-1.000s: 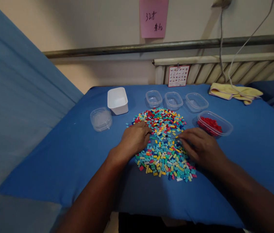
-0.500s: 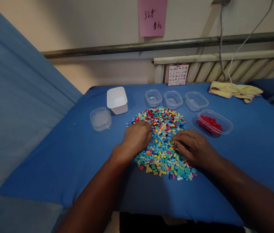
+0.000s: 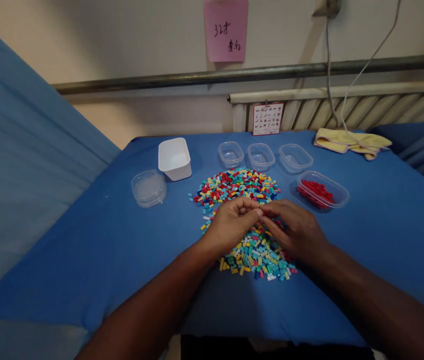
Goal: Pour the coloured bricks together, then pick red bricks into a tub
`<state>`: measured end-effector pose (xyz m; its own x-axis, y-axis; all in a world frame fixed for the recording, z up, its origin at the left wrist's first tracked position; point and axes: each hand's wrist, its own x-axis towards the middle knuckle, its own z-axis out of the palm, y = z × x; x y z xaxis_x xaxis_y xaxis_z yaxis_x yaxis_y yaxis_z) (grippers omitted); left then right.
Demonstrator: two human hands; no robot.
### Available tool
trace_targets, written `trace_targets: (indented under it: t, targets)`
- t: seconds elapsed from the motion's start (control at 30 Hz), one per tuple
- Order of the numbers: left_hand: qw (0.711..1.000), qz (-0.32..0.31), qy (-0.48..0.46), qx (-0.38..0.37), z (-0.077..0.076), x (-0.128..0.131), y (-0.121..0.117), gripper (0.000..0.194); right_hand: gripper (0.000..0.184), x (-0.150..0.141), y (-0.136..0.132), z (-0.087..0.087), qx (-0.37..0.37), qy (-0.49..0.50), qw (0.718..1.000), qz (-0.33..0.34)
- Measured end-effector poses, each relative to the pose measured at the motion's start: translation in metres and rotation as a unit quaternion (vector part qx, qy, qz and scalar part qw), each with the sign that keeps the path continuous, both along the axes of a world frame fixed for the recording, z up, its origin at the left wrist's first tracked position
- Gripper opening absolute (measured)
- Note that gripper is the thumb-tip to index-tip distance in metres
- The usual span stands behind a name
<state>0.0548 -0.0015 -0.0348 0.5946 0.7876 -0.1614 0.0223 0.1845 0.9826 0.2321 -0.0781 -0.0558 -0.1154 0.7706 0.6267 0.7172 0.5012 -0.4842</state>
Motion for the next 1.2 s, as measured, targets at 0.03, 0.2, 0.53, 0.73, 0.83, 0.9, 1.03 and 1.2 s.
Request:
trace_targets:
  t: [0.03, 0.2, 0.53, 0.73, 0.83, 0.9, 1.03, 1.2]
  targets:
    - [1.000, 0.001, 0.004, -0.003, -0.001, -0.001, 0.002, 0.033, 0.019, 0.000, 0.000, 0.000, 0.004, 0.001, 1.000, 0.001]
    - [0.982, 0.070, 0.075, 0.161, 0.006, -0.025, 0.027, 0.026, 0.013, 0.017, 0.000, 0.009, 0.034, -0.025, 0.997, -0.059]
    - [0.782, -0.020, 0.367, 0.503, 0.007, -0.074, 0.071, 0.034, 0.027, 0.123, -0.014, 0.013, -0.004, -0.122, 0.924, -0.362]
    - [0.726, -0.081, 0.423, 0.535, 0.005, -0.072, 0.068, 0.037, 0.031, 0.116, -0.011, 0.005, -0.005, -0.136, 0.943, -0.302]
    - [0.739, -0.046, 0.410, 0.533, 0.007, -0.073, 0.070, 0.037, 0.027, 0.092, -0.007, 0.005, 0.018, -0.128, 0.961, -0.244]
    - [0.747, -0.050, 0.379, 0.545, 0.005, -0.070, 0.069, 0.046, 0.026, 0.073, -0.005, 0.004, 0.023, -0.124, 0.974, -0.190]
    - [0.749, -0.140, 0.304, 0.571, -0.001, -0.060, 0.063, 0.050, 0.028, 0.041, 0.002, -0.003, 0.004, -0.111, 0.991, -0.075]
    - [0.757, -0.070, 0.307, 0.573, 0.000, -0.064, 0.065, 0.044, 0.033, 0.029, 0.008, -0.013, -0.010, -0.098, 0.995, -0.007]
